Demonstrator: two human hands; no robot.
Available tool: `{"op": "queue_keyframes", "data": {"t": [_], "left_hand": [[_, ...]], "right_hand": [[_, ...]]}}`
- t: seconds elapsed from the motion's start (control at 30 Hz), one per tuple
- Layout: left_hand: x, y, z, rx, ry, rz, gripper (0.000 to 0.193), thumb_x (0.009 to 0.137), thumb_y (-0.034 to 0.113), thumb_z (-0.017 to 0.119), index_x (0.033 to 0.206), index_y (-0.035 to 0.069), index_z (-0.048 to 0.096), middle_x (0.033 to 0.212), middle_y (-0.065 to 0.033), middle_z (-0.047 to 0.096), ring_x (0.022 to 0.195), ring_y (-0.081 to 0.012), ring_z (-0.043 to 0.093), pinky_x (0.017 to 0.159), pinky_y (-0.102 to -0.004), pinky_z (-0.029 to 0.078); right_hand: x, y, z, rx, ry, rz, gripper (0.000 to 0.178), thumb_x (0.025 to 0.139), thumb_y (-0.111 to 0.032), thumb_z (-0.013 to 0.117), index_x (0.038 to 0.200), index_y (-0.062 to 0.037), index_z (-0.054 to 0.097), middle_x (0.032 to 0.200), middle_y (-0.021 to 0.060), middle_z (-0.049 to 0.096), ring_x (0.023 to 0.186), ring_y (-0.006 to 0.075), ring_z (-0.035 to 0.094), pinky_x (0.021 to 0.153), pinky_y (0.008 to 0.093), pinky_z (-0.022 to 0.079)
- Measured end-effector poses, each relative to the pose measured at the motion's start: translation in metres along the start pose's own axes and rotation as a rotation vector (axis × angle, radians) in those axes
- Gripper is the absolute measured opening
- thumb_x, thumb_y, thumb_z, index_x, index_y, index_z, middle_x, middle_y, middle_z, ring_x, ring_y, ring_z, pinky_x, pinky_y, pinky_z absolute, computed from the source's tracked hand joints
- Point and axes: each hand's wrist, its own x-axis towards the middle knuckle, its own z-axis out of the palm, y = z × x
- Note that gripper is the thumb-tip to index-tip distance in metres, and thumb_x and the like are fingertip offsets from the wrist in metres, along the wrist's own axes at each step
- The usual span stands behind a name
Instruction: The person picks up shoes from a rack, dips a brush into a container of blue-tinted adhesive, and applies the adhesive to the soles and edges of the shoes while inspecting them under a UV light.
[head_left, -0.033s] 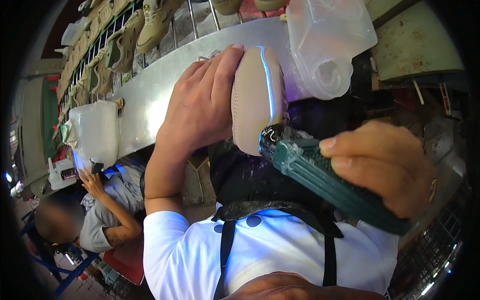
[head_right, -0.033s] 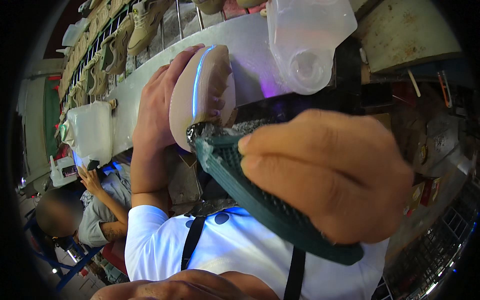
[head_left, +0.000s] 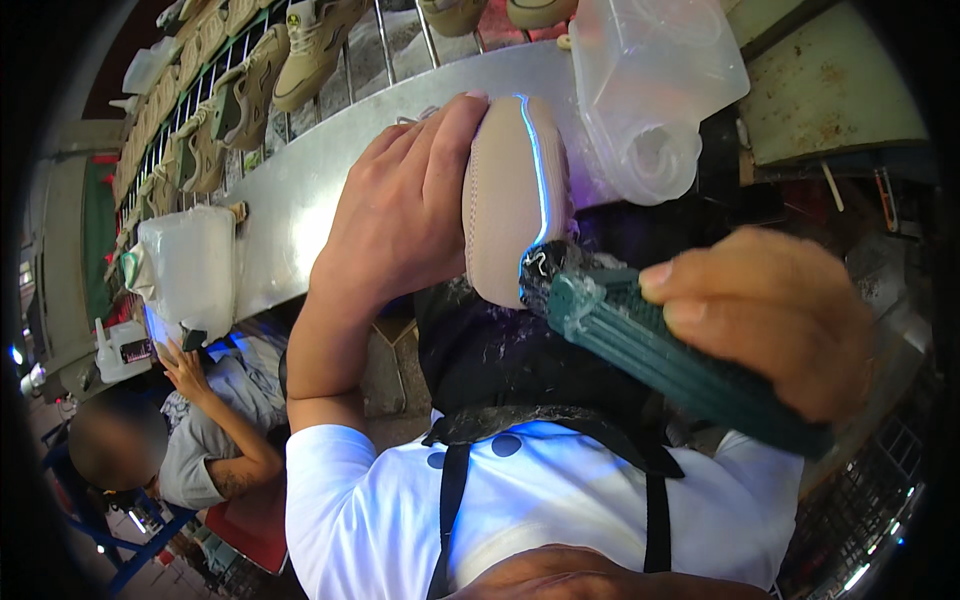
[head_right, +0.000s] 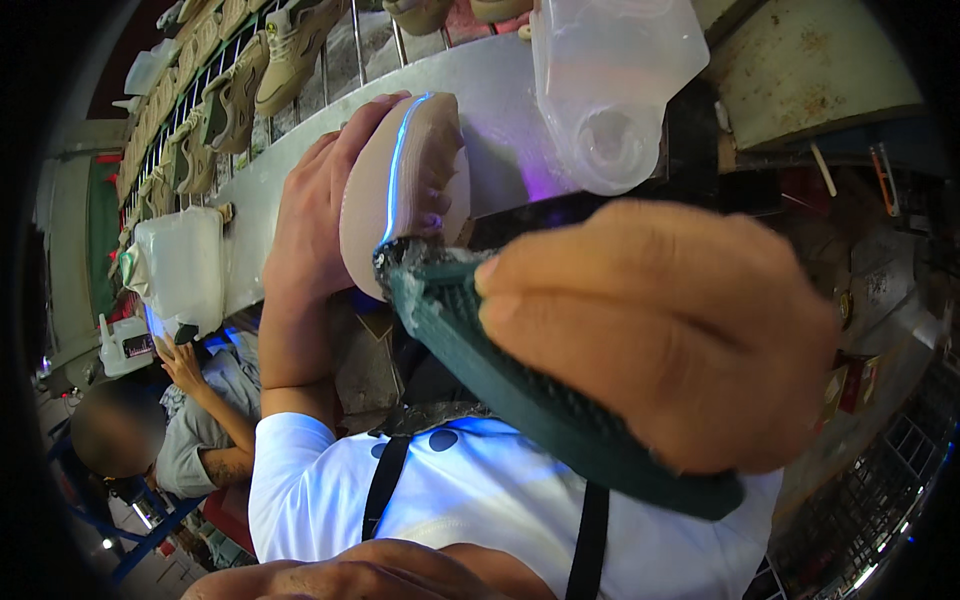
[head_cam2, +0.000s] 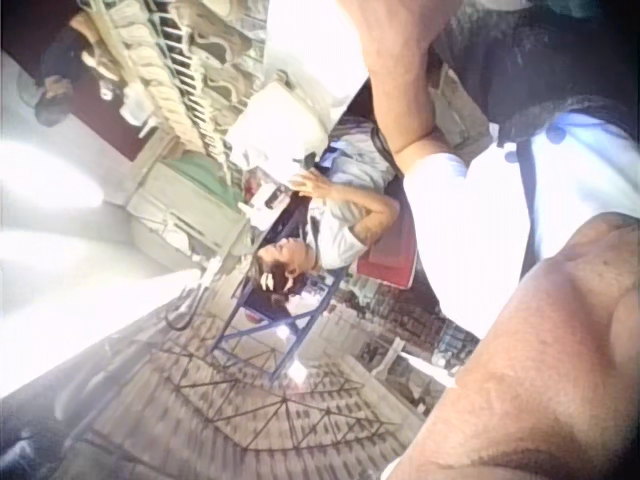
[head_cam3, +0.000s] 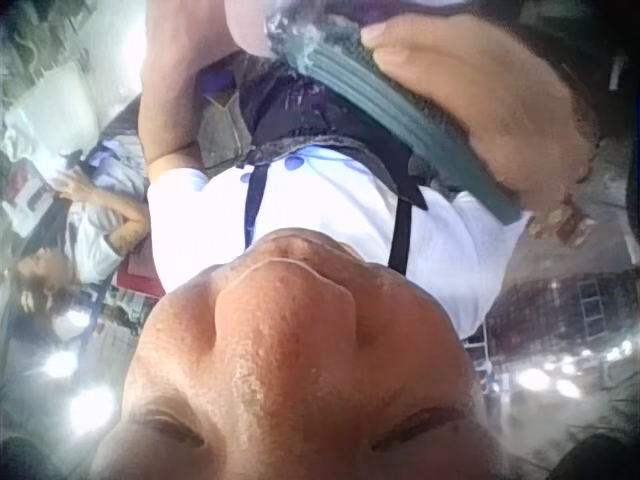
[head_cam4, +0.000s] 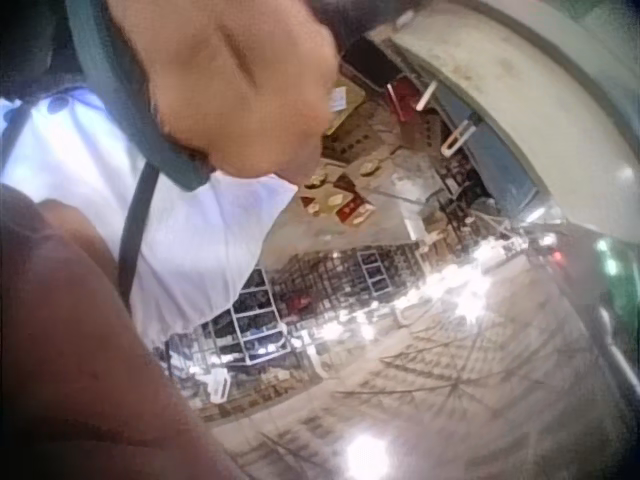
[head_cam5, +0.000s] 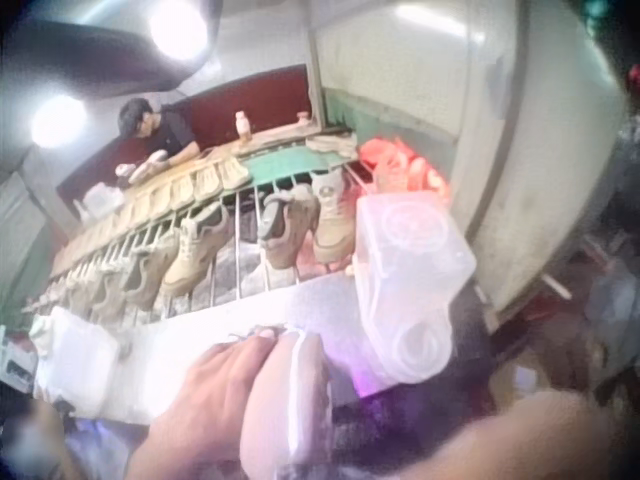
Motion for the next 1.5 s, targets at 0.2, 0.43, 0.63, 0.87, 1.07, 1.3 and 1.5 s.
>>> {"op": "queue_keyframes", "data": {"t": [0.2,0.43,0.63,0.87,1.07,1.3,1.5], "left_hand": [[0.021,-0.014,-0.013,-0.053,-0.031,0.103,0.088,0.068,0.028,0.086,0.139,0.000,0.042,0.116,-0.0201,0.068,0.096,-0.0415,0.069,0.088,-0.0454,0.055],[0.044,-0.025,-0.025,-0.028,-0.265,0.027,0.115,0.058,0.037,0.094,0.152,0.007,0.036,0.125,-0.0179,0.068,0.111,-0.0397,0.067,0.095,-0.0461,0.054],[0.051,-0.041,-0.028,-0.117,-0.228,0.094,0.102,0.059,0.028,0.088,0.147,0.007,0.039,0.094,-0.0200,0.073,0.087,-0.0441,0.071,0.077,-0.0498,0.058],[0.040,-0.067,-0.038,-0.407,-0.271,0.125,0.102,0.057,0.038,0.091,0.145,0.012,0.047,0.101,-0.0176,0.074,0.090,-0.0409,0.072,0.082,-0.0439,0.059],[0.032,-0.085,-0.034,-0.428,-0.261,0.110,0.075,0.054,0.041,0.094,0.117,0.008,0.069,0.100,-0.0131,0.075,0.091,-0.0335,0.073,0.084,-0.0387,0.057],[0.019,-0.095,-0.032,-0.560,-0.334,0.109,0.097,0.057,0.033,0.099,0.138,0.003,0.055,0.130,-0.0170,0.065,0.122,-0.0332,0.063,0.104,-0.0396,0.049],[0.024,-0.090,-0.040,-0.519,-0.445,0.040,0.106,0.057,0.029,0.099,0.146,0.003,0.047,0.134,-0.0172,0.061,0.127,-0.0315,0.060,0.107,-0.0395,0.047]], "right_hand": [[0.049,0.022,-0.039,-0.041,-0.335,-0.093,0.023,0.091,-0.018,0.075,0.104,-0.0006,0.069,0.098,0.0231,0.073,0.081,0.0289,0.076,0.068,0.0346,0.061],[0.079,0.025,-0.057,-0.149,-0.545,-0.088,0.030,0.089,-0.016,0.075,0.113,0.0012,0.068,0.105,0.0243,0.072,0.089,0.0302,0.076,0.074,0.0347,0.062],[0.074,0.052,-0.058,-0.051,-0.521,-0.111,0.043,0.087,-0.016,0.077,0.122,0.0044,0.065,0.106,0.0240,0.073,0.089,0.0308,0.076,0.076,0.0360,0.062],[0.017,0.093,0.032,0.956,0.207,0.388,0.058,0.088,-0.017,0.077,0.134,0.0105,0.057,0.112,0.0255,0.071,0.094,0.0300,0.075,0.076,0.0335,0.064],[0.014,0.103,0.070,0.262,0.118,-0.103,0.040,0.083,-0.005,0.078,0.122,0.0031,0.069,0.123,0.0264,0.070,0.105,0.0339,0.073,0.088,0.0387,0.061],[0.022,0.106,0.033,0.390,-0.144,-0.027,0.042,0.085,-0.003,0.075,0.124,0.0086,0.066,0.122,0.0280,0.069,0.098,0.0350,0.076,0.087,0.0384,0.062],[0.066,0.090,-0.011,0.473,-0.015,0.292,0.047,0.087,0.002,0.073,0.132,0.0064,0.061,0.128,0.0298,0.065,0.103,0.0365,0.073,0.090,0.0408,0.061]]}}
